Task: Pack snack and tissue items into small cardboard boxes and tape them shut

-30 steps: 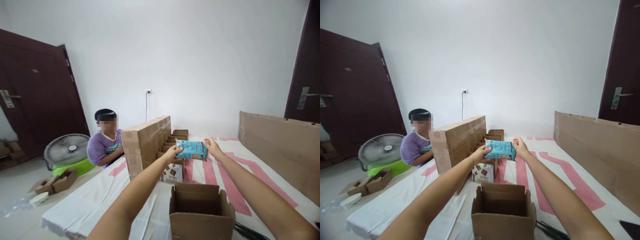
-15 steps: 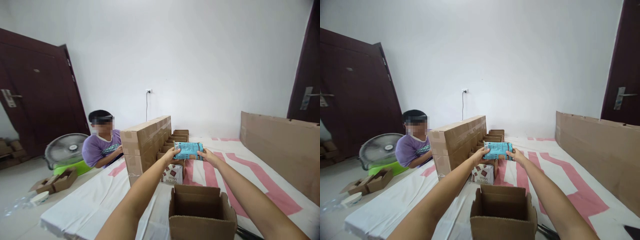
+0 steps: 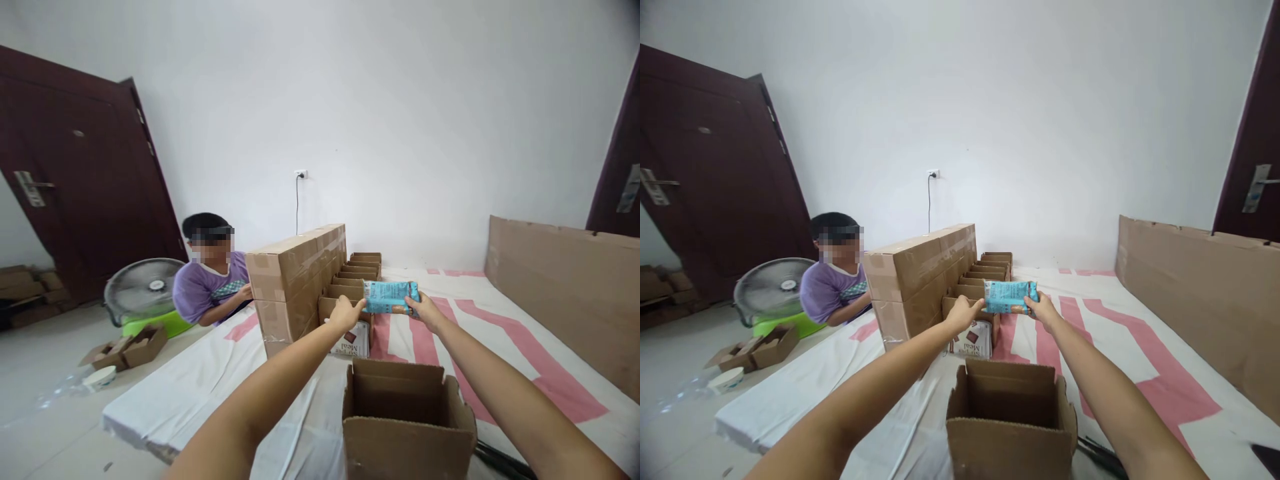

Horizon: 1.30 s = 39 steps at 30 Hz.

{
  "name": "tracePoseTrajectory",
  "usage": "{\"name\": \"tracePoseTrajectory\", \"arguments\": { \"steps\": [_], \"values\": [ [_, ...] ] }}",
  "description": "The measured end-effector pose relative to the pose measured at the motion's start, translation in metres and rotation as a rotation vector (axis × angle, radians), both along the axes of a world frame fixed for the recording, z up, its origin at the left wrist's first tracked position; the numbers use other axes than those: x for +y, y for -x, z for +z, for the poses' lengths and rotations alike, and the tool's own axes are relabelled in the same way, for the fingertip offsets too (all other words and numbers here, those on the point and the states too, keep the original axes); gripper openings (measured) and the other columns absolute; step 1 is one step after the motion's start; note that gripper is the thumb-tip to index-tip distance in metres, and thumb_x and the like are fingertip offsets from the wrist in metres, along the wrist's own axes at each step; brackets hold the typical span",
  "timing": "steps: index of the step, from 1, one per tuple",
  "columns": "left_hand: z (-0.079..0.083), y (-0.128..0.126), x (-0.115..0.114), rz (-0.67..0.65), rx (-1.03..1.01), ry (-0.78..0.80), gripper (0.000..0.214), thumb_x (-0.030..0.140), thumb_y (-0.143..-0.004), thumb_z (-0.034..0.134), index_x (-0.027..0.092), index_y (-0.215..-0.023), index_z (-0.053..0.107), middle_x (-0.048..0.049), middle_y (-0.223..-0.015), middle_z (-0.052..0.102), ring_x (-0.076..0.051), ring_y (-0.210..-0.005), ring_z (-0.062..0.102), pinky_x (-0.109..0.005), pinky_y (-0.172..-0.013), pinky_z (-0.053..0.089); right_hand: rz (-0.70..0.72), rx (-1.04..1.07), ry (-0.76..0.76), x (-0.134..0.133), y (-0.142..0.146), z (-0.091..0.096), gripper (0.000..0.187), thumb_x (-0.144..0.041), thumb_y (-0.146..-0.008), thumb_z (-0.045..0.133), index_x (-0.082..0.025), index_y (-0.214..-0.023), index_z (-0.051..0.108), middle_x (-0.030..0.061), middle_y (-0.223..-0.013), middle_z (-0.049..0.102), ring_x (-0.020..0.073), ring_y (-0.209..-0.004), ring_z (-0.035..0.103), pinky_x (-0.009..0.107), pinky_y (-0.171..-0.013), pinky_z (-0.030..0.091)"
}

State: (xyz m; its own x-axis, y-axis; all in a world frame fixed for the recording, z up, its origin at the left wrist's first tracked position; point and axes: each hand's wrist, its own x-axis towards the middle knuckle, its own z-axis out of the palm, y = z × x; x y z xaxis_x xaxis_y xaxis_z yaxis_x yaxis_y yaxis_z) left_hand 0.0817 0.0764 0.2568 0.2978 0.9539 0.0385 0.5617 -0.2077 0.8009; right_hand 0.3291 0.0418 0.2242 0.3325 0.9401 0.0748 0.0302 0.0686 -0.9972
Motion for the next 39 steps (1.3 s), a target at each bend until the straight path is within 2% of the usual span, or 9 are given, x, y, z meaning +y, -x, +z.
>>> {"name": "tracePoseTrajectory", "arguments": {
  "steps": [4, 7, 9, 12, 16, 22, 27, 33, 39],
  "values": [
    [0.000, 0.004, -0.033, -0.343, 0.237, 0.005, 0.044, 0.053, -0.081, 0.069, 0.017, -0.106, 0.067, -0.0104, -0.112, 0.073, -0.026, -0.103, 0.069, -0.031, -0.083, 0.052, -0.121, 0.002, 0.001, 0.003, -0.010, -0.004, 0.024, -0.030, -0.096, 0.060, -0.016, -0.115, 0.060, 0.0033, -0.102, 0.066, 0.0130, -0.077, 0.064, 0.028, -0.065, 0.057],
    [-0.003, 0.004, -0.053, -0.671, 0.437, 0.071, 0.041, 0.033, -0.053, 0.093, 0.025, -0.088, 0.074, 0.0033, -0.093, 0.079, -0.021, -0.091, 0.072, -0.025, -0.079, 0.054, -0.156, 0.002, -0.007, 0.006, -0.011, -0.008, 0.024, -0.030, -0.096, 0.061, -0.016, -0.115, 0.060, 0.0036, -0.103, 0.066, 0.0133, -0.079, 0.065, 0.029, -0.067, 0.058],
    [-0.006, 0.004, -0.059, -0.764, 0.565, 0.054, 0.037, 0.019, -0.052, 0.092, 0.026, -0.084, 0.075, 0.0052, -0.085, 0.079, -0.021, -0.087, 0.072, -0.027, -0.080, 0.054, -0.163, -0.002, -0.018, 0.007, -0.010, -0.011, 0.024, -0.030, -0.096, 0.061, -0.016, -0.115, 0.060, 0.0035, -0.103, 0.066, 0.0135, -0.079, 0.065, 0.029, -0.067, 0.058],
    [-0.008, 0.006, -0.055, -0.731, 0.721, -0.057, 0.022, 0.012, -0.071, 0.079, 0.021, -0.089, 0.073, -0.0004, -0.092, 0.077, -0.022, -0.094, 0.070, -0.037, -0.090, 0.053, -0.172, -0.011, -0.030, 0.009, -0.008, -0.014, 0.025, -0.031, -0.095, 0.062, -0.016, -0.115, 0.060, 0.0036, -0.103, 0.067, 0.0141, -0.080, 0.066, 0.030, -0.069, 0.058],
    [-0.002, 0.024, -0.028, -0.597, 0.851, -0.173, 0.019, 0.028, -0.091, 0.065, 0.017, -0.106, 0.067, -0.0061, -0.114, 0.069, -0.022, -0.105, 0.066, -0.044, -0.093, 0.054, -0.200, -0.025, -0.033, 0.009, -0.012, -0.016, 0.024, -0.030, -0.095, 0.062, -0.015, -0.113, 0.061, 0.0034, -0.102, 0.067, 0.0142, -0.080, 0.066, 0.031, -0.069, 0.058],
    [0.008, 0.067, 0.014, -0.289, 0.842, -0.312, 0.029, 0.033, -0.093, 0.062, 0.018, -0.118, 0.062, -0.0082, -0.124, 0.064, -0.023, -0.108, 0.064, -0.045, -0.093, 0.055, -0.234, -0.004, -0.084, 0.004, -0.013, -0.020, 0.022, -0.033, -0.095, 0.062, -0.015, -0.107, 0.063, 0.0024, -0.097, 0.068, 0.0133, -0.076, 0.066, 0.030, -0.068, 0.057],
    [0.008, 0.081, 0.022, -0.097, 0.641, -0.480, 0.036, 0.033, -0.092, 0.062, 0.018, -0.125, 0.058, -0.0099, -0.131, 0.060, -0.026, -0.116, 0.060, -0.050, -0.099, 0.050, -0.214, 0.078, -0.170, -0.006, -0.002, -0.024, 0.026, -0.035, -0.083, 0.073, -0.017, -0.100, 0.064, 0.0013, -0.089, 0.071, 0.0143, -0.073, 0.067, 0.029, -0.067, 0.058],
    [-0.005, 0.074, -0.030, -0.034, 0.357, -0.765, 0.029, 0.020, -0.093, 0.048, 0.020, -0.121, 0.057, -0.0116, -0.130, 0.059, -0.026, -0.126, 0.050, -0.045, -0.108, 0.039, -0.133, 0.225, -0.228, -0.035, 0.019, -0.035, 0.047, -0.046, -0.066, 0.081, -0.023, -0.102, 0.062, 0.0039, -0.096, 0.074, 0.0205, -0.078, 0.071, 0.032, -0.068, 0.060],
    [-0.072, 0.078, -0.108, -0.386, 0.232, -0.942, 0.023, 0.018, -0.086, 0.046, 0.020, -0.100, 0.064, -0.0110, -0.102, 0.066, -0.025, -0.098, 0.058, -0.042, -0.088, 0.044, 0.064, 0.335, -0.272, -0.079, 0.039, -0.052, 0.053, -0.059, -0.072, 0.075, -0.027, -0.112, 0.062, 0.0059, -0.110, 0.074, 0.0253, -0.093, 0.072, 0.041, -0.081, 0.059]
  ]
}}
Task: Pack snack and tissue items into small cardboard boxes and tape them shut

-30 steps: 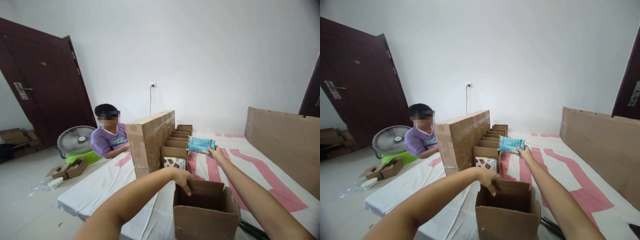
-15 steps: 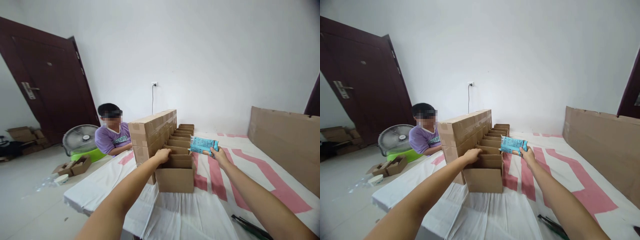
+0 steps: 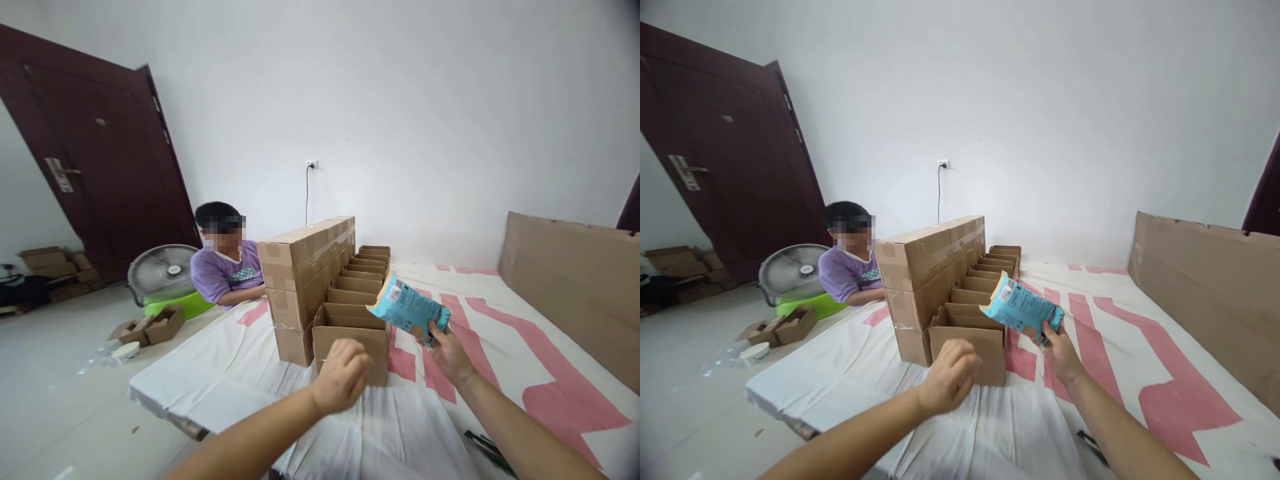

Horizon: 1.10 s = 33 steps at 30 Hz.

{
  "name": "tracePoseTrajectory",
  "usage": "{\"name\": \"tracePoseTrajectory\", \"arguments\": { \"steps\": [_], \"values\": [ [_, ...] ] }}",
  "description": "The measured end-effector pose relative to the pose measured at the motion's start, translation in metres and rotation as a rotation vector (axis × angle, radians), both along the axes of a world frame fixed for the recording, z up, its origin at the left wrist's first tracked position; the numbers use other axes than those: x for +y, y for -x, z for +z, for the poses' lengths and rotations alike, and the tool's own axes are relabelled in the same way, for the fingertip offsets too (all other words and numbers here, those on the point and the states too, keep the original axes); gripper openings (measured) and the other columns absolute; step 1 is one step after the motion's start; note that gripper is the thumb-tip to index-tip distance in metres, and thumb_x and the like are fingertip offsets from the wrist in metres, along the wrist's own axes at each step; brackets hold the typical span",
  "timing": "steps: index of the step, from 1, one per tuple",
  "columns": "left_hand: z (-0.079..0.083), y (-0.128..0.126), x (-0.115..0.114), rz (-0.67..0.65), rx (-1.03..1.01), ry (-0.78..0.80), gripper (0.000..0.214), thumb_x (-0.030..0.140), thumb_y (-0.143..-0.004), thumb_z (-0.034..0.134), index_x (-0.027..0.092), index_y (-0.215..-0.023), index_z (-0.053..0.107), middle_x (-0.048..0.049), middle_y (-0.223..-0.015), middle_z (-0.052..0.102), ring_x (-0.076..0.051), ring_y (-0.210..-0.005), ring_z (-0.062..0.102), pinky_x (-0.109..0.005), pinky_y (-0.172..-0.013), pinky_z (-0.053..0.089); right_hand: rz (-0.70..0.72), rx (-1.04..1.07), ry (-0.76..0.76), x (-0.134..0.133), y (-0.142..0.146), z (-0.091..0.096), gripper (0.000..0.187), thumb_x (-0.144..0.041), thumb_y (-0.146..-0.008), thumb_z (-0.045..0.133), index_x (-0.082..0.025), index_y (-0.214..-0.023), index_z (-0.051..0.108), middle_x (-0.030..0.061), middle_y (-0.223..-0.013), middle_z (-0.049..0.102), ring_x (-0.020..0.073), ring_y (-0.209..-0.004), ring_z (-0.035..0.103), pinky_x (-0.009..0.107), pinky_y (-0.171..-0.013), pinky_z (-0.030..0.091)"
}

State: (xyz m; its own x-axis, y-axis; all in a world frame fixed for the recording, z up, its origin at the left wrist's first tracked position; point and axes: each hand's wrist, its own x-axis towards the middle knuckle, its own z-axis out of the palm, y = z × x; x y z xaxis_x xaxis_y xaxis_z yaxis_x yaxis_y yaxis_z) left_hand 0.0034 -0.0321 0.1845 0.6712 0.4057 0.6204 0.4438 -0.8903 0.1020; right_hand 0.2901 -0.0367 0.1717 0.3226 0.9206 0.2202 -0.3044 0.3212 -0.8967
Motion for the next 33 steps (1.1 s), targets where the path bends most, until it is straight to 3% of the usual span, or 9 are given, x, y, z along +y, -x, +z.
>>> {"name": "tracePoseTrajectory", "arguments": {
  "steps": [3, 5, 7, 9, 13, 18, 21, 26, 33],
  "values": [
    [-0.045, 0.004, -0.011, -0.095, -0.038, 0.174, 0.026, 0.017, -0.081, 0.050, 0.021, -0.101, 0.066, -0.0106, -0.098, 0.068, -0.026, -0.092, 0.058, -0.042, -0.084, 0.044, 0.186, 0.050, 0.025, -0.019, 0.003, -0.019, 0.050, -0.058, -0.070, 0.078, -0.025, -0.106, 0.066, 0.0079, -0.103, 0.076, 0.0291, -0.094, 0.072, 0.046, -0.085, 0.057],
    [-0.072, 0.006, -0.005, 0.007, -0.186, 0.423, 0.026, 0.017, -0.074, 0.056, 0.024, -0.096, 0.067, -0.0078, -0.099, 0.070, -0.026, -0.095, 0.059, -0.042, -0.088, 0.045, 0.284, 0.042, 0.075, -0.028, 0.004, -0.037, 0.049, -0.058, -0.069, 0.079, -0.024, -0.102, 0.068, 0.0087, -0.097, 0.076, 0.0316, -0.096, 0.072, 0.048, -0.086, 0.057],
    [-0.094, 0.008, 0.007, 0.119, -0.304, 0.549, 0.026, 0.016, -0.070, 0.057, 0.024, -0.093, 0.066, -0.0070, -0.099, 0.070, -0.026, -0.097, 0.061, -0.041, -0.090, 0.047, 0.345, -0.002, 0.121, -0.032, 0.008, -0.058, 0.048, -0.058, -0.070, 0.078, -0.023, -0.101, 0.069, 0.0090, -0.094, 0.077, 0.0325, -0.098, 0.071, 0.049, -0.087, 0.056],
    [-0.113, 0.010, 0.022, 0.223, -0.400, 0.608, 0.021, 0.019, -0.071, 0.055, 0.022, -0.090, 0.064, -0.0074, -0.095, 0.070, -0.026, -0.094, 0.064, -0.041, -0.087, 0.050, 0.346, -0.063, 0.146, -0.032, 0.015, -0.079, 0.052, -0.060, -0.069, 0.077, -0.024, -0.104, 0.069, 0.0083, -0.095, 0.077, 0.0322, -0.097, 0.071, 0.048, -0.087, 0.056],
    [-0.140, 0.015, 0.040, 0.380, -0.598, 0.691, 0.024, 0.038, -0.082, 0.048, 0.021, -0.090, 0.062, -0.0077, -0.086, 0.068, -0.028, -0.087, 0.066, -0.044, -0.083, 0.053, 0.203, -0.238, 0.162, -0.023, 0.037, -0.115, 0.062, -0.067, -0.063, 0.077, -0.024, -0.108, 0.068, 0.0054, -0.095, 0.076, 0.0312, -0.092, 0.071, 0.045, -0.085, 0.057],
    [-0.151, 0.023, 0.037, 0.370, -0.737, 0.726, 0.050, 0.064, -0.086, 0.040, 0.020, -0.097, 0.062, -0.0103, -0.098, 0.070, -0.030, -0.100, 0.065, -0.045, -0.094, 0.051, 0.050, -0.335, 0.149, -0.004, 0.069, -0.142, 0.055, -0.067, -0.068, 0.071, -0.023, -0.102, 0.067, 0.0069, -0.096, 0.073, 0.0315, -0.097, 0.069, 0.043, -0.087, 0.055],
    [-0.151, 0.024, 0.033, 0.300, -0.743, 0.739, 0.061, 0.069, -0.080, 0.047, 0.019, -0.114, 0.060, -0.0119, -0.115, 0.068, -0.031, -0.113, 0.063, -0.044, -0.101, 0.049, -0.028, -0.372, 0.122, 0.005, 0.086, -0.151, 0.056, -0.065, -0.070, 0.069, -0.022, -0.106, 0.063, 0.0098, -0.105, 0.071, 0.0331, -0.106, 0.065, 0.047, -0.097, 0.050],
    [-0.152, 0.021, 0.032, 0.322, -0.746, 0.762, 0.086, 0.050, -0.062, 0.076, 0.017, -0.135, 0.044, -0.0142, -0.129, 0.063, -0.037, -0.126, 0.056, -0.048, -0.108, 0.045, -0.070, -0.447, 0.048, 0.003, 0.104, -0.162, 0.055, -0.054, -0.073, 0.070, -0.025, -0.118, 0.057, 0.0091, -0.120, 0.068, 0.0303, -0.116, 0.062, 0.043, -0.102, 0.048],
    [-0.158, 0.026, 0.039, 0.454, -0.862, 0.730, 0.077, 0.042, -0.065, 0.070, 0.018, -0.131, 0.040, -0.0142, -0.125, 0.062, -0.033, -0.121, 0.060, -0.048, -0.106, 0.046, -0.087, -0.599, -0.001, 0.000, 0.108, -0.175, 0.065, -0.037, -0.067, 0.074, -0.024, -0.127, 0.052, 0.0135, -0.129, 0.065, 0.0337, -0.122, 0.060, 0.050, -0.106, 0.046]
  ]
}}
